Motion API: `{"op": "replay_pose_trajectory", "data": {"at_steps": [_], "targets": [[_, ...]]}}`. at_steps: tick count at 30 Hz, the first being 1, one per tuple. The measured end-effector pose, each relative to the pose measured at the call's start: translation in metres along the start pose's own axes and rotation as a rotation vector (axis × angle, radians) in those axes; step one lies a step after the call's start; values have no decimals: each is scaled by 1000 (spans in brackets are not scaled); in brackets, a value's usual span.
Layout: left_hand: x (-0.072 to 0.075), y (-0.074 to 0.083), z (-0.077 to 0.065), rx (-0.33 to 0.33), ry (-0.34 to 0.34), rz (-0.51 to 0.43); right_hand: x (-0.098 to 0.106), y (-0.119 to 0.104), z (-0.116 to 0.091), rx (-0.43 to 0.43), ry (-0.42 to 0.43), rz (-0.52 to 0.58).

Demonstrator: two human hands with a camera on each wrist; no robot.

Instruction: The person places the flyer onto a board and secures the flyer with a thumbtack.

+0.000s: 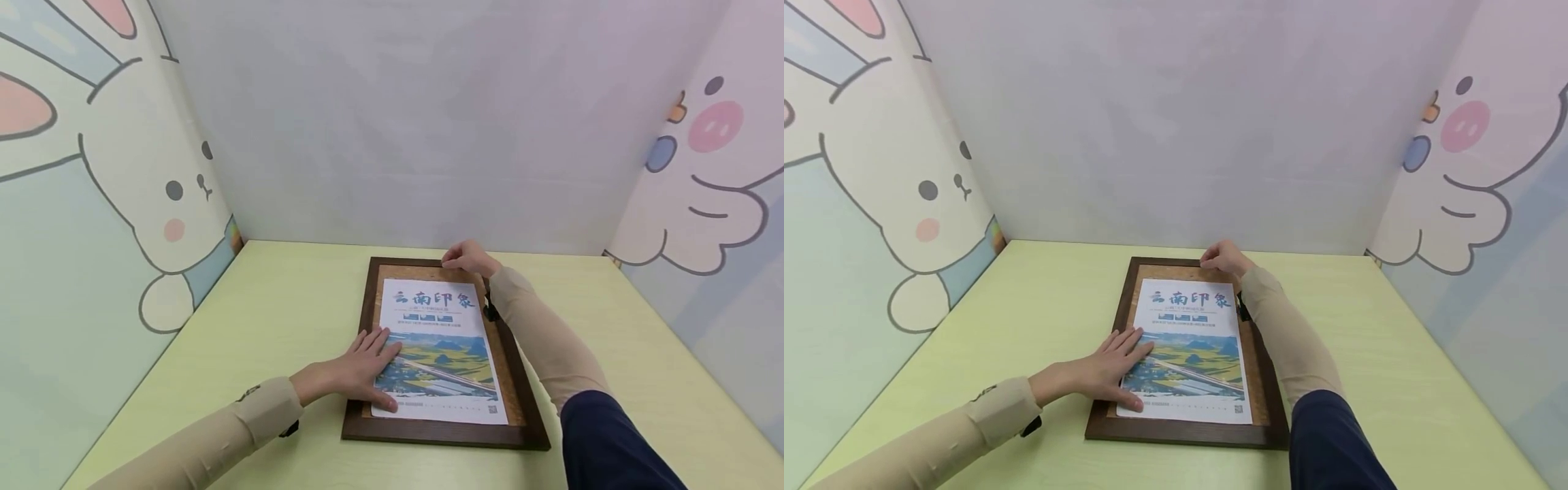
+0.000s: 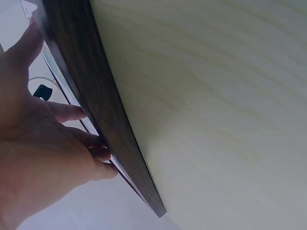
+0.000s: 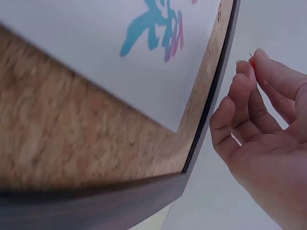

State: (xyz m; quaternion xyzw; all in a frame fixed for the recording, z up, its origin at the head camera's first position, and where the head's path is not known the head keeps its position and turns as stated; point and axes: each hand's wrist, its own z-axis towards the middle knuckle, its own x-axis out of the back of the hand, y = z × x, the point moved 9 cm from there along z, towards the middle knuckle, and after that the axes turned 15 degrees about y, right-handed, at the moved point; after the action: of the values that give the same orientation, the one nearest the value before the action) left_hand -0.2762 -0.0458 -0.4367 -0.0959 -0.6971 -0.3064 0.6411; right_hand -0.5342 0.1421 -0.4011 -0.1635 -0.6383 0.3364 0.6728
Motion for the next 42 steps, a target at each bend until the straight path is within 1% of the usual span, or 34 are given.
{"op": "replay_pose_trajectory", "data": {"at_steps": [6, 10, 15, 24, 32, 39, 42], "targets": [[0, 0, 0, 3, -8, -3, -13, -13, 1, 28, -40, -9], [1, 1, -1, 1, -8, -3, -22, -19, 1, 33, -77, 7], [2, 1, 0, -2, -9, -1, -33, -24, -1, 28, -127, 26], [1, 0, 1, -3, -11, 6, -47, -29, -2, 55, -202, 45], [3, 1, 0, -11, -7, 1, -52, -33, -4, 122, -197, 11], [3, 1, 1, -7, -4, 0, -53, -37, -7, 97, -169, -49], [2, 0, 1, -8, 0, 4, -53, -38, -7, 93, -161, -57]]}}
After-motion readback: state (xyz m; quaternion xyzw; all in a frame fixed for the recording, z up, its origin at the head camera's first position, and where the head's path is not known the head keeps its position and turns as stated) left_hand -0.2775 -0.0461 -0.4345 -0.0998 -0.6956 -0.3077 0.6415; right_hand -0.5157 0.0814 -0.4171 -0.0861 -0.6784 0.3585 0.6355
